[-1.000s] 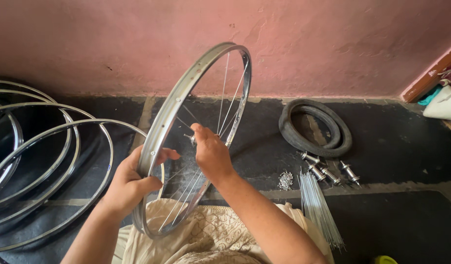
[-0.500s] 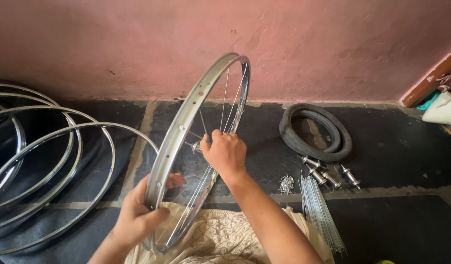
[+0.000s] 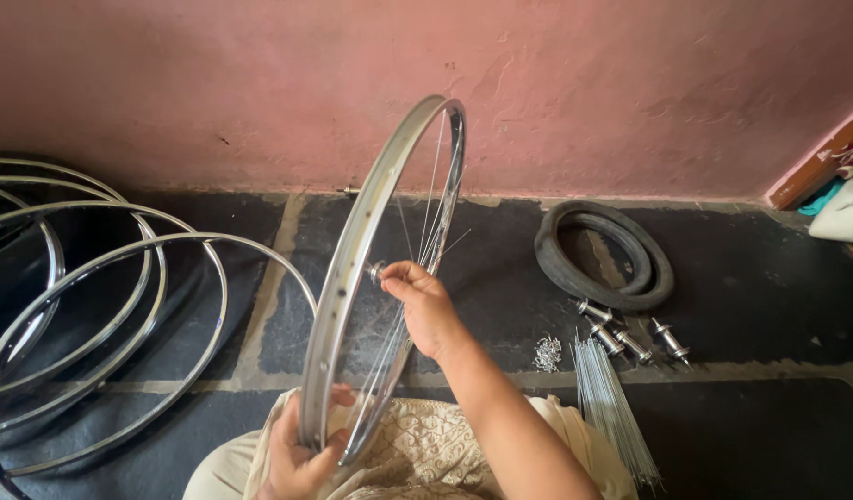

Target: The person is assembling a bicycle wheel by inserting spokes into the hub and rim. They hold the wheel with one hand and insert spokes with the other, then secure them with nuts.

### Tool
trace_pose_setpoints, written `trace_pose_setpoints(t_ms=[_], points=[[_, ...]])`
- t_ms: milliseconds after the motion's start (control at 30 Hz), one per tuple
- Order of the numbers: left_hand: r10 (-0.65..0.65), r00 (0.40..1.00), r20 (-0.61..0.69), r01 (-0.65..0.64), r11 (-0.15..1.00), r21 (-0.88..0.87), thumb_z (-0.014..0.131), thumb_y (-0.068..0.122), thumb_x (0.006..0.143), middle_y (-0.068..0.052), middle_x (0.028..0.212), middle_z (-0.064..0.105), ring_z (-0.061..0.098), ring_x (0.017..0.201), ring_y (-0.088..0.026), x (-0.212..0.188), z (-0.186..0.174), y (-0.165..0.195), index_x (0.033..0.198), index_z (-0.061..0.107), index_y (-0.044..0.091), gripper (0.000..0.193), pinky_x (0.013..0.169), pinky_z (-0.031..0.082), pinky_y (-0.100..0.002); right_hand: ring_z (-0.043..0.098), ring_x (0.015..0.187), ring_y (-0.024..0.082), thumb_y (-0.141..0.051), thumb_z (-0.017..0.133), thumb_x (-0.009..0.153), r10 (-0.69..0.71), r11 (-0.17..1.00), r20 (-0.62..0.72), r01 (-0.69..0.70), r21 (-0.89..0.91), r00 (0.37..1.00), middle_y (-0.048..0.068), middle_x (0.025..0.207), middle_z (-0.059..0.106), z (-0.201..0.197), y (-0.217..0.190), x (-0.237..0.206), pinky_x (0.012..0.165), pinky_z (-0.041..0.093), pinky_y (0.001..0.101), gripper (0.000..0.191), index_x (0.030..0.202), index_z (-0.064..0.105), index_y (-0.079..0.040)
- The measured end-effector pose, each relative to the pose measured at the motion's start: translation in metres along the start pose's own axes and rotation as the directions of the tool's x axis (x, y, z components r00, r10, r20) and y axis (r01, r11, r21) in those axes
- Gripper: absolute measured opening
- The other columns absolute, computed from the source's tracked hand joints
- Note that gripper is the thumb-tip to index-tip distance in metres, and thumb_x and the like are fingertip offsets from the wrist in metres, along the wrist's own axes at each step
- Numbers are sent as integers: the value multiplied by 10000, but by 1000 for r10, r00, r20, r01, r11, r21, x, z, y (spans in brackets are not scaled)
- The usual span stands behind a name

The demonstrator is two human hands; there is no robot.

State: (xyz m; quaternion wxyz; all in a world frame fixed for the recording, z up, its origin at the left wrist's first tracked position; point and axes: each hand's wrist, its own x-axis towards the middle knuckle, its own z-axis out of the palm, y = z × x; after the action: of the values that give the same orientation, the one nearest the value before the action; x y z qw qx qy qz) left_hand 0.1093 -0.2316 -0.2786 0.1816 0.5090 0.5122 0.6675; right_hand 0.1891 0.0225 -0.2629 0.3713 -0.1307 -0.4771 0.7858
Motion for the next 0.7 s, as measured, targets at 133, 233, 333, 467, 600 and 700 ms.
trace_pose_setpoints(t_ms=[133,233,333,467,600,700], points=[[-125,992,-36,129,984,125,774,71,685,-116,1085,696,673,1027,-182,41,4,49,1293,486,-3,677,878,561,-366,584,962,96,-17,669,987,-12,1000,39,12,-9,999,-7,982,658,2,4,-14,949,441,266,89,1052,699,-69],[-294,956,11,293,955,52,756,53,683,-76,1130,665,640,988,-155,97,7,84,1353,475,62,727,819,554,-335,612,993,100,-39,665,979,29,999,85,-26,-41,996,0,1023,695,10,2,-25,972,471,273,68,1036,682,-71],[-390,897,208,391,920,38,648,-7,725,-101,1101,699,654,988,-161,122,10,107,1263,612,34,540,862,541,-318,620,983,98,-49,656,936,91,993,72,-86,-76,993,-9,1006,703,21,-4,-35,956,494,288,199,1123,713,-82],[-348,899,264,372,927,-42,559,-77,678,-118,1122,678,612,1021,-180,102,1,112,1135,660,-31,470,890,495,-334,648,1029,122,-46,648,982,37,983,99,-19,-181,994,41,1062,728,10,-18,-48,961,506,285,164,1134,703,-20],[-357,919,165,360,933,15,557,-110,628,-137,1098,686,618,997,-209,42,-24,99,1144,651,-9,535,912,476,-355,695,976,127,-42,670,948,-12,936,-77,-16,-352,997,92,1062,757,-52,-35,-57,884,540,259,175,1111,720,1],[-334,931,144,326,942,74,628,-104,614,-138,1130,688,673,1045,-233,8,-50,85,1114,675,-9,511,925,508,-377,725,913,134,-50,670,914,-56,868,-324,-114,-483,944,80,1041,769,-128,-51,-57,818,582,260,204,1105,725,-2]])
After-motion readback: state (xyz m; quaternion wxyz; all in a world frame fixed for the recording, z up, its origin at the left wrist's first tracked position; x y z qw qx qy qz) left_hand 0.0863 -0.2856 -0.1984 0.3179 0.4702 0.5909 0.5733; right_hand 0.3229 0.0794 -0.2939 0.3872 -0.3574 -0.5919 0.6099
